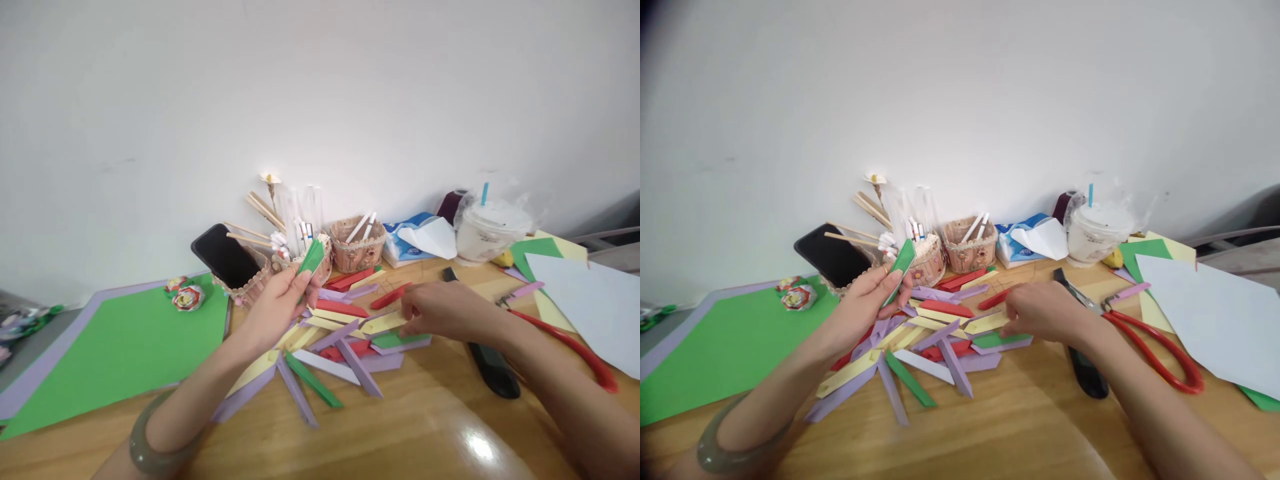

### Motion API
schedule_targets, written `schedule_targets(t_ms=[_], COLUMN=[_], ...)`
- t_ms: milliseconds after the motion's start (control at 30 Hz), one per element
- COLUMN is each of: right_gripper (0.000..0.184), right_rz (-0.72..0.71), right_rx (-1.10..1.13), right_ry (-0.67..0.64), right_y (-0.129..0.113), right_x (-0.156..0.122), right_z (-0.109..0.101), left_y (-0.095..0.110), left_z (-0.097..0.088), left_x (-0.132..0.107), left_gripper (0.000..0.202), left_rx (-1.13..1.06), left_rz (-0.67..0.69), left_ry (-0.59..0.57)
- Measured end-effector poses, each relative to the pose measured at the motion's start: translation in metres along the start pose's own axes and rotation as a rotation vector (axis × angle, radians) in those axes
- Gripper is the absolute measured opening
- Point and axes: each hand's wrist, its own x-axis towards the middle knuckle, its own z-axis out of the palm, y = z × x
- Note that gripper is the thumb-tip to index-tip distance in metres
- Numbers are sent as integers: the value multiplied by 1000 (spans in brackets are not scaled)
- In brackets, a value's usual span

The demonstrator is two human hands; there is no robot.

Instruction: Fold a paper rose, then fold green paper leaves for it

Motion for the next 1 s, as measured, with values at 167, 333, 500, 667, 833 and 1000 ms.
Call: schedule_targets(t_ms=[167,333,500,667,833,1000], right_gripper=[16,23,29,23,13,28], right_rz=[-29,-82,-50,25,-7,-59], right_rx=[150,344,390,263,254,419], right_ry=[-121,-203,-146,-59,-7,-39], right_y=[-2,8,12,-4,-13,-3], right_x=[8,9,7,6,8,12], right_z=[4,-2,-4,6,12,3], left_y=[-2,-4,-3,-1,-1,-2], left_z=[0,0,1,3,4,4], left_x=[0,0,0,0,0,0], left_gripper=[28,28,27,23,19,21], left_rx=[61,57,18,-62,-94,-101], left_rz=[16,21,12,-29,-84,-101], left_ry=[-48,-76,-87,-76,-41,-83])
